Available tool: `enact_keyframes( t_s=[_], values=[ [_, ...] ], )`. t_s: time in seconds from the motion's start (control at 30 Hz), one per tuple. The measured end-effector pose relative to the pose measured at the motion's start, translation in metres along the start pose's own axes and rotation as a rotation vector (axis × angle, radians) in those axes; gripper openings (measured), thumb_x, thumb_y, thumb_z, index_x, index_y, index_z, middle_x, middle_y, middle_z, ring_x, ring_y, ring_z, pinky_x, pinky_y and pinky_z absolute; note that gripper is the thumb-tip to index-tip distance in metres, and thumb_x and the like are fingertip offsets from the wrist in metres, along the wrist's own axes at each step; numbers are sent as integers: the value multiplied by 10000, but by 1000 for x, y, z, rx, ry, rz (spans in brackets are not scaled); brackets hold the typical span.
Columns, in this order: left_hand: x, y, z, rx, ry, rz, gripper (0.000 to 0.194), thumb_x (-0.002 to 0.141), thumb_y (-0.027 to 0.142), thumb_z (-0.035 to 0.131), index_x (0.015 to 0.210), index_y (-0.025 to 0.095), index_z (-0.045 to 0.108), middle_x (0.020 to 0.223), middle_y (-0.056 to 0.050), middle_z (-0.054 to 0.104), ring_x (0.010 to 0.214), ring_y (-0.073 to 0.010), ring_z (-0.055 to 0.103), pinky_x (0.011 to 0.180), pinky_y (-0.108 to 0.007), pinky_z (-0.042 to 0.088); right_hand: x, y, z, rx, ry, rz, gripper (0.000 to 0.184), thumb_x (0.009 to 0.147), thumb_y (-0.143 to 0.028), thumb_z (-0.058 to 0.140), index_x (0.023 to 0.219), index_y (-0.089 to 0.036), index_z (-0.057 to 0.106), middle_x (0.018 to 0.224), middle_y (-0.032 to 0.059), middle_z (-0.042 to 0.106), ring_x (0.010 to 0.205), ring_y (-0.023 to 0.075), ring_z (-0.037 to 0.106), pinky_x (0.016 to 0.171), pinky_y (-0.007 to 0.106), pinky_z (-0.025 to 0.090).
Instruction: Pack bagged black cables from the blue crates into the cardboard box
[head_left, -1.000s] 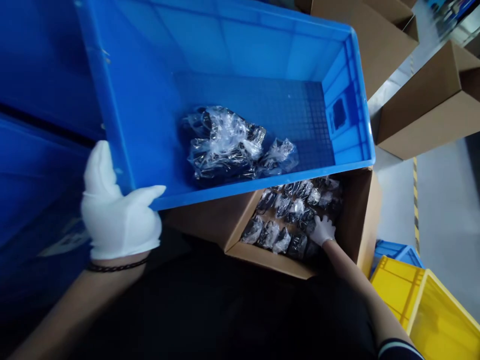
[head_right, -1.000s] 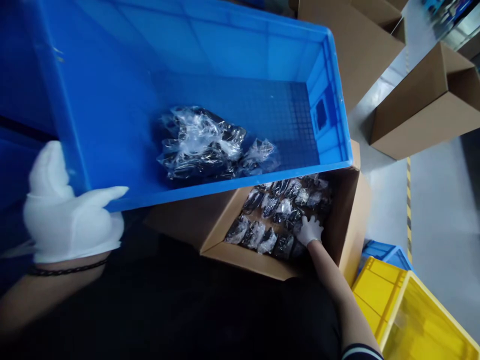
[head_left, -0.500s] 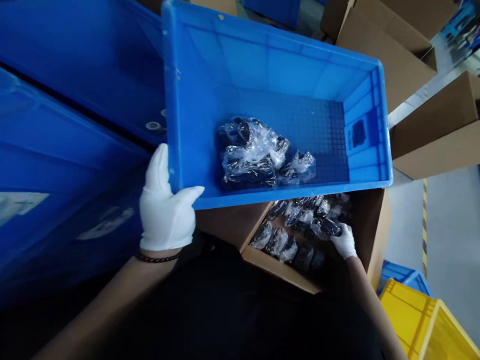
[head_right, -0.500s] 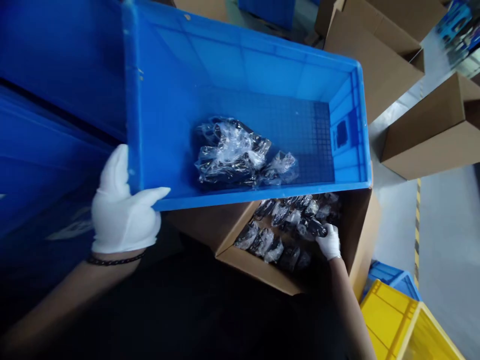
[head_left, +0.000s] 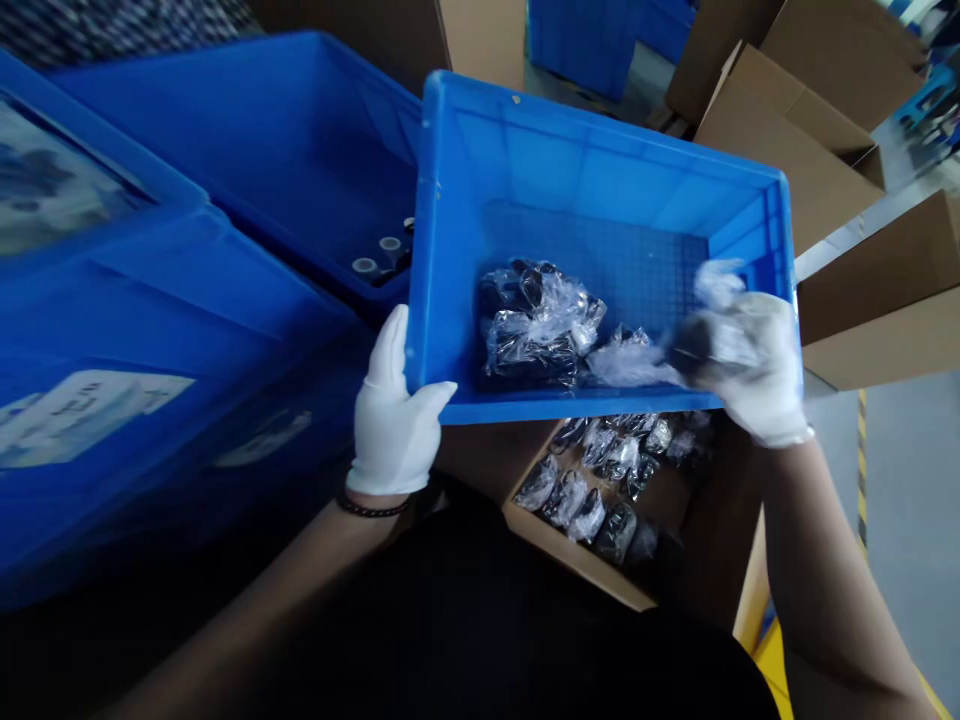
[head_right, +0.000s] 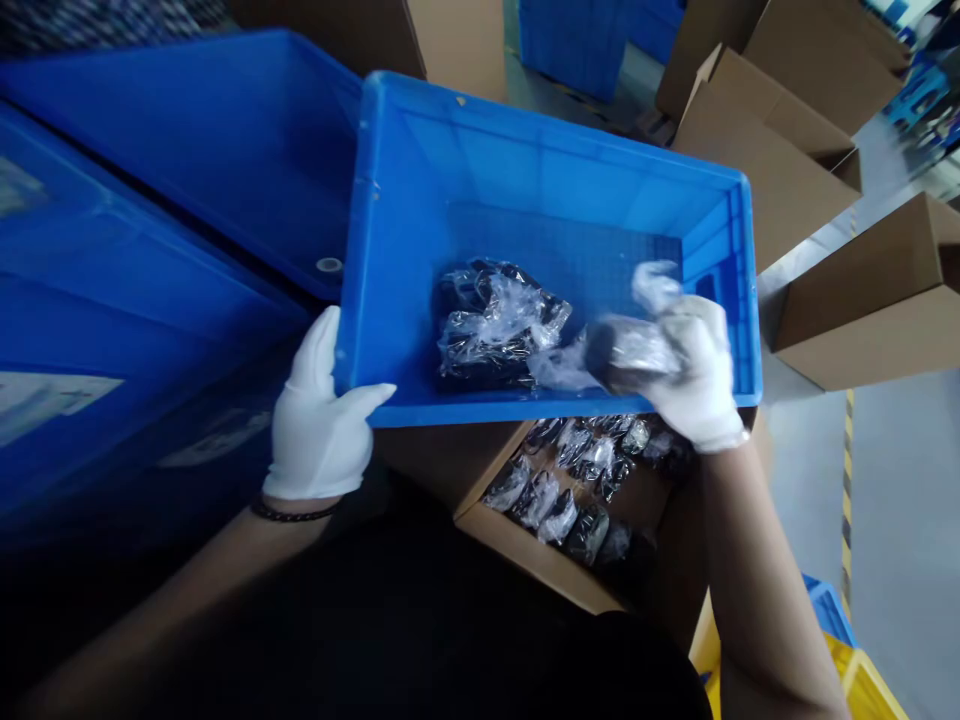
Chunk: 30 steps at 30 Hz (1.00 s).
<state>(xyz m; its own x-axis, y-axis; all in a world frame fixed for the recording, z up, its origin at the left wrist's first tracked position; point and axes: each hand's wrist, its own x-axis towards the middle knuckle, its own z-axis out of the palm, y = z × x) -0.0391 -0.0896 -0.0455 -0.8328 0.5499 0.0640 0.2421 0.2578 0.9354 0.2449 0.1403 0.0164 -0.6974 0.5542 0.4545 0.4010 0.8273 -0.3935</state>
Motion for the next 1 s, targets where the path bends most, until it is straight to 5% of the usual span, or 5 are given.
enact_keyframes(
  t_s=[0.2,0.33,0.57,0.77,1.0],
  values=[
    [6,-11,3,-56,9,66,984,585,185,617,1519,53,336,1574,-73,359,1471,-258,322,1263,-391,257,45,-29,49,-32,-531,-9,365,861,-353,633,1204,-228,628,1173,44,603,1085,220,609,930,435,539],
    [11,-17,2,-47,0,94,995,565,181,602,1514,41,337,1572,-54,368,1485,-246,286,1273,-365,213,-13,-46,15,43,-276,68,287,975,-431,493,1039,-215,669,1016,53,679,985,190,646,870,351,536],
    [19,-25,0,-40,-78,132,1041,542,193,582,1539,140,288,1595,34,314,1509,-224,226,1269,-387,202,-131,14,91,-145,-1120,708,529,900,-466,608,1359,-208,565,1123,141,677,965,261,678,825,352,515],
    [25,-21,3,-26,-60,145,1061,520,227,584,1526,71,286,1593,-2,325,1509,-248,213,1272,-392,207,-188,30,196,-365,-1096,799,992,745,-612,730,1557,-403,200,1564,207,177,1321,440,382,890,520,492],
    [22,-6,6,27,-38,157,1080,496,161,598,1531,59,306,1589,-32,334,1496,-282,243,1264,-418,207,-221,40,195,-276,-1020,654,683,809,-204,625,1436,-384,423,1466,113,328,1312,323,329,877,403,517]
  ],
)
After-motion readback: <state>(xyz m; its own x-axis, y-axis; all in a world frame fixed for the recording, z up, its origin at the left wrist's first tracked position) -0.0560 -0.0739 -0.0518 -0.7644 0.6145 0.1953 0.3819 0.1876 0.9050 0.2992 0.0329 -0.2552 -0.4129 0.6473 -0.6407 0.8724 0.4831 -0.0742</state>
